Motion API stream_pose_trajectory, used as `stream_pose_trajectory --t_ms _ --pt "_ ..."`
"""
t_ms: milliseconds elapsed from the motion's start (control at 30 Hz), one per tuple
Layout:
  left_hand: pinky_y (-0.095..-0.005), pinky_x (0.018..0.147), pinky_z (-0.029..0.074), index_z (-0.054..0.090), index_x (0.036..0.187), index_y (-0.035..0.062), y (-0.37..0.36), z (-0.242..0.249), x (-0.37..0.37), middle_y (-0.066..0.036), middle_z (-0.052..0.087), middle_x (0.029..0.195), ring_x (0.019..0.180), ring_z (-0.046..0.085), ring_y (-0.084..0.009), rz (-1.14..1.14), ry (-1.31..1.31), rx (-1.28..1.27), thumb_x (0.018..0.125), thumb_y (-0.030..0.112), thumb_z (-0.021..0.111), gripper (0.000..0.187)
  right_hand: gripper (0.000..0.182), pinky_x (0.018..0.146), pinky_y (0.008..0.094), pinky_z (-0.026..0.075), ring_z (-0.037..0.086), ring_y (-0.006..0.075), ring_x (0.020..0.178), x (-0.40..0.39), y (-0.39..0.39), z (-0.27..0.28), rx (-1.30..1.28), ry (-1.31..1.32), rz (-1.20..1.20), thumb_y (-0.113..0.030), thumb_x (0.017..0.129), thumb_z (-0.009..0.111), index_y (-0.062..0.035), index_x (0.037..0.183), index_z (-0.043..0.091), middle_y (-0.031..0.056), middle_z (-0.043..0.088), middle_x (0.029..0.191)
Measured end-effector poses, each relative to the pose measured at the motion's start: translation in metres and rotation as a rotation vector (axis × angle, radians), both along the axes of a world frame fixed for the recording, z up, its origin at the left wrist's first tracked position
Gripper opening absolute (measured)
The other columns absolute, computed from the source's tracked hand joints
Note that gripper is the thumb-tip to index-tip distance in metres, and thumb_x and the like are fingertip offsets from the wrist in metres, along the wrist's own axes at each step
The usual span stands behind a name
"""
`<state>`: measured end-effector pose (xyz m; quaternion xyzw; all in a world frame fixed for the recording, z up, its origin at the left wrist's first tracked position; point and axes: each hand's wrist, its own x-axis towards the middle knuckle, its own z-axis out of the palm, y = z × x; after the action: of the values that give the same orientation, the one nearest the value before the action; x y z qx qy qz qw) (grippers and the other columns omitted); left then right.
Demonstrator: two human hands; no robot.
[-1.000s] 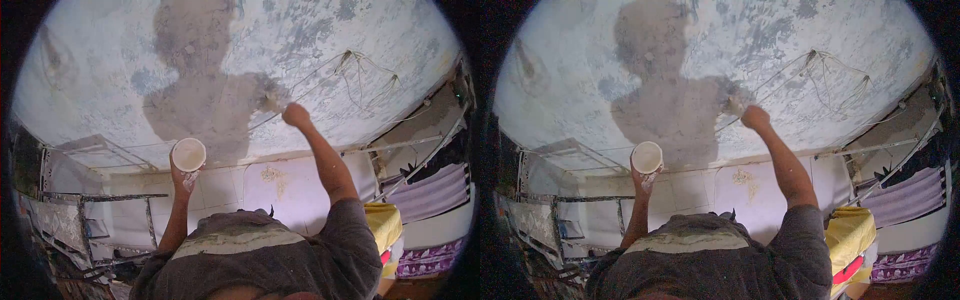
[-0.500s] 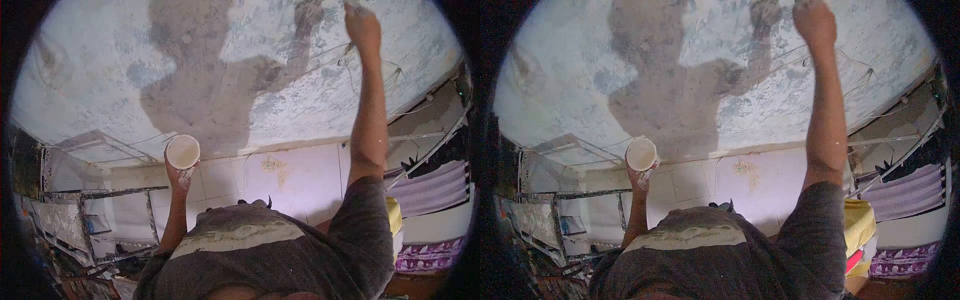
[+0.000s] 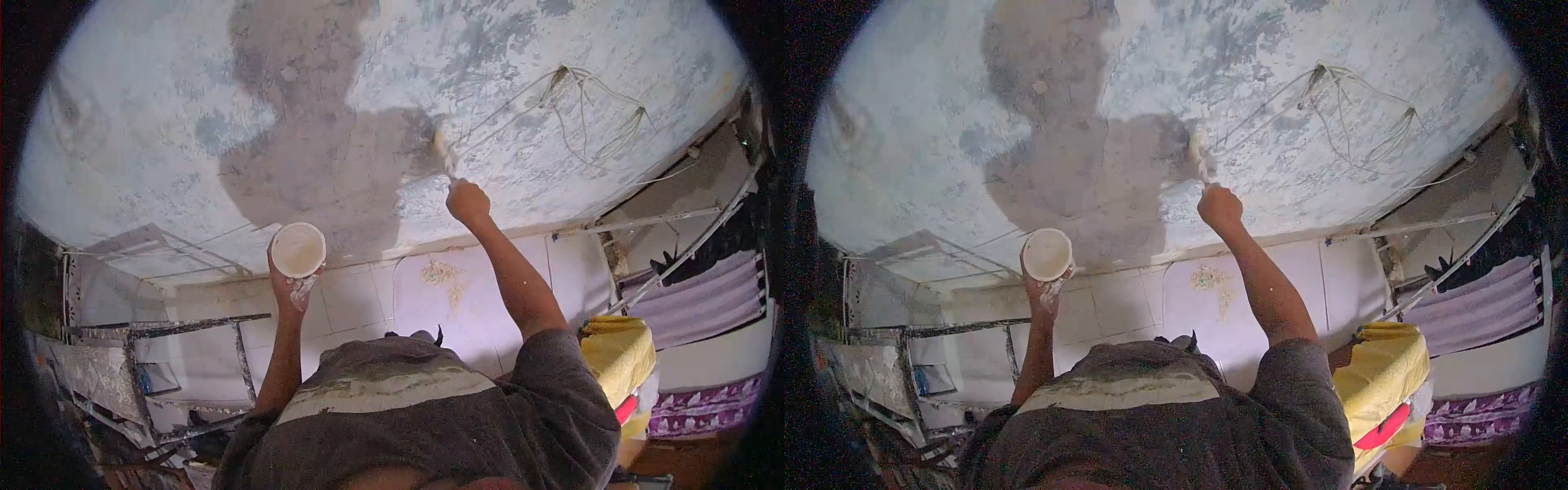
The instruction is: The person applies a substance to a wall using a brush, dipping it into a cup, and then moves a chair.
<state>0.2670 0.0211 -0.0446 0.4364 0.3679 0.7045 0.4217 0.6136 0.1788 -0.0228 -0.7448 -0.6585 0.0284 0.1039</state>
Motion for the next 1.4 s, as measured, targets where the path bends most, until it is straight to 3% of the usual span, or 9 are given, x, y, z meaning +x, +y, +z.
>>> stream_pose_trajectory --t_ms 100,300,533,667,967,1067,1100,1167,1400 --pt "-0.0361 0.067 0.057 0.030 0.132 0.0097 -0.001 0.007 0.001 -0.014 0.049 0.117 0.095 0.059 -0.0277 -0.018 0.122 0.069 0.080 0.007 0.061 0.060 0.041 0.082 0.0463 0.046 0.058 0.0382 0.095 -0.004 -0.004 0.047 -0.127 -0.029 0.025 -0.037 0.084 0.047 0.0012 0.096 0.059 0.0240 0.061 0.097" --pt "-0.0354 0.065 0.057 0.030 0.131 0.0091 -0.005 0.015 -0.001 -0.016 0.049 0.116 0.091 0.060 -0.0284 -0.105 -0.494 -0.246 0.077 0.001 0.062 0.064 0.058 0.082 0.0464 0.046 0.058 0.0379 0.096 0.013 0.040 0.229 0.123 -0.276 0.052 -0.052 0.081 0.053 0.0041 0.097 0.060 0.0247 0.060 0.101" --pt "-0.0373 0.075 0.056 0.029 0.132 0.0094 -0.012 0.002 -0.003 -0.013 0.045 0.121 0.103 0.055 -0.0258 0.089 0.184 0.022 0.073 0.000 0.067 0.071 0.037 0.067 0.0492 0.044 0.055 0.0444 0.075 0.044 0.030 0.406 1.055 -0.467 0.004 -0.032 0.087 0.050 0.0037 0.081 0.057 0.0275 0.057 0.077" --pt "-0.0370 0.079 0.054 0.028 0.133 0.0102 -0.013 -0.009 -0.011 -0.013 0.044 0.122 0.105 0.053 -0.0253 -0.017 -0.191 -0.139 0.070 -0.001 0.069 0.077 0.036 0.071 0.0495 0.044 0.057 0.0434 0.082 0.024 0.042 0.387 1.125 -0.186 -0.061 -0.031 0.087 0.048 0.0034 0.090 0.059 0.0283 0.059 0.085" --pt "-0.0324 0.068 0.052 0.034 0.130 0.0098 -0.011 -0.009 -0.006 -0.012 0.051 0.115 0.095 0.057 -0.0234 -0.088 -0.445 -0.173 0.085 0.030 0.057 0.054 0.032 0.073 0.0492 0.048 0.061 0.0411 0.082 -0.007 0.027 0.117 0.317 0.084 -0.129 -0.030 0.084 0.048 -0.0001 0.093 0.055 0.0259 0.062 0.086" --pt "-0.0399 0.076 0.055 0.031 0.131 0.0115 -0.009 -0.003 -0.009 -0.012 0.045 0.122 0.106 0.053 -0.0263 -0.193 -0.616 -0.196 0.080 0.004 0.060 0.059 0.033 0.078 0.0469 0.048 0.061 0.0392 0.088 -0.012 0.001 0.072 0.109 0.094 -0.131 -0.030 0.083 0.046 -0.0006 0.092 0.058 0.0255 0.062 0.088" --pt "-0.0399 0.076 0.055 0.031 0.131 0.0115 -0.009 -0.002 -0.006 -0.012 0.045 0.122 0.106 0.053 -0.0263 -0.200 -0.612 -0.191 0.080 0.004 0.060 0.059 0.033 0.078 0.0469 0.048 0.061 0.0392 0.088 -0.010 -0.002 0.068 0.116 0.098 -0.136 -0.030 0.083 0.046 -0.0006 0.092 0.058 0.0255 0.062 0.088" --pt "-0.0398 0.073 0.056 0.032 0.131 0.0108 -0.008 -0.002 0.005 -0.013 0.047 0.120 0.104 0.054 -0.0275 0.108 0.216 -0.018 0.084 0.007 0.056 0.053 0.037 0.083 0.0479 0.045 0.058 0.0424 0.093 -0.009 -0.006 0.071 -0.076 0.076 -0.093 -0.032 0.084 0.045 0.0011 0.095 0.059 0.0277 0.060 0.096" --pt "-0.0373 0.073 0.056 0.031 0.131 0.0087 -0.009 0.006 0.003 -0.013 0.045 0.122 0.104 0.054 -0.0277 -0.019 -0.029 -0.062 0.082 0.006 0.058 0.056 0.043 0.077 0.0439 0.047 0.060 0.0379 0.087 0.036 0.050 0.184 -0.091 -0.317 0.240 -0.036 0.083 0.051 0.0040 0.093 0.063 0.0244 0.062 0.094"
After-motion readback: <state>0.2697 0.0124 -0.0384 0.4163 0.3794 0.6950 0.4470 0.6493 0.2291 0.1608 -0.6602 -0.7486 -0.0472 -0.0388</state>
